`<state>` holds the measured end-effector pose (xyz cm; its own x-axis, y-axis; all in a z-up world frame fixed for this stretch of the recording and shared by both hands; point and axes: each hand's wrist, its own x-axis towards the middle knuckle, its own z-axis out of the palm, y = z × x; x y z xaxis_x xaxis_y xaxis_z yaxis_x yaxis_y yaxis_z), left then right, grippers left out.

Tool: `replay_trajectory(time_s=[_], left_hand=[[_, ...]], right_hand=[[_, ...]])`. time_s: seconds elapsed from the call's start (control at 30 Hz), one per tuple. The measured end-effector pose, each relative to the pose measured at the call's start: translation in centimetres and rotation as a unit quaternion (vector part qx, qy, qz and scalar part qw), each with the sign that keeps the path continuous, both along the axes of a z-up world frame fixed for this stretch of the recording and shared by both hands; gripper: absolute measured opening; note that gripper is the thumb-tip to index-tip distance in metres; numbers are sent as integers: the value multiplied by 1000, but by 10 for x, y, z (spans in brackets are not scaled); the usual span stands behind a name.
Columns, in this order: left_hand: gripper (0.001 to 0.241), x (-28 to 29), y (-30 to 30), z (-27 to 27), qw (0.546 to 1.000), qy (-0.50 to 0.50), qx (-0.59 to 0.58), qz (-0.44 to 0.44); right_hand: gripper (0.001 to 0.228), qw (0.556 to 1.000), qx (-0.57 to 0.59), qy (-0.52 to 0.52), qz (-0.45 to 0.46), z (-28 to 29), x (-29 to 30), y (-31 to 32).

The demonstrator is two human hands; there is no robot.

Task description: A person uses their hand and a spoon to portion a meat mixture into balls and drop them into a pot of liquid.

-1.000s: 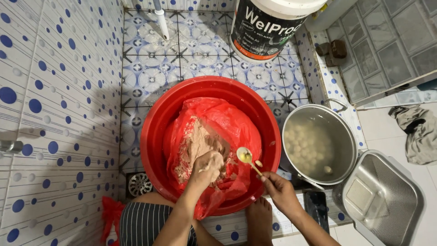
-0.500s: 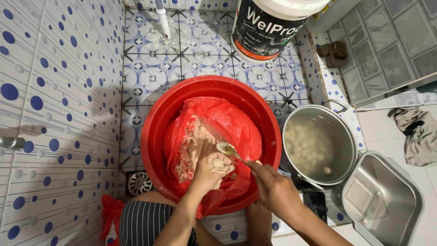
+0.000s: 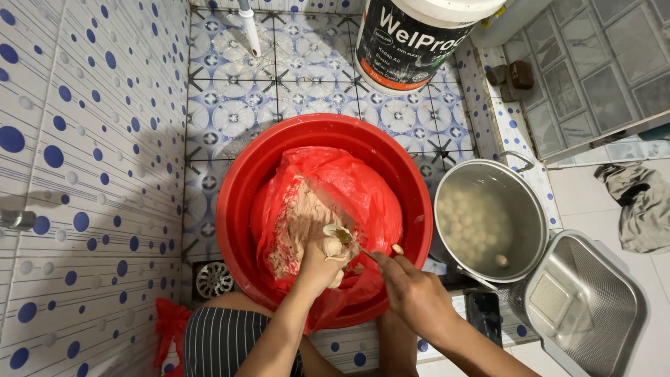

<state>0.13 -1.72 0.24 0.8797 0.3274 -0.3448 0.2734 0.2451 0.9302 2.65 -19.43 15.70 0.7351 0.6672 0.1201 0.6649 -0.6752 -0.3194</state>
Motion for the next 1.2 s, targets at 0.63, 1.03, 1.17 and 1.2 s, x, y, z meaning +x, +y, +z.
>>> replay_trajectory(time_s=[0.63,1.03,1.17,1.2], left_hand=[[29,6,3,-28,909,8,411,-69],[20,1,12,-70,953,107,282,-2],[22,3,11,-58,959,110,262,-5],[23,3,11,-53,962,108,252,2]], right_hand=[[25,753,275,553,-228,-45,16,-36],[24,884,146,191,-401,-113,107,-176],[26,879,83,192,-428,-134,115,-190],[27,881,83,181,-429,-136,116,-192]])
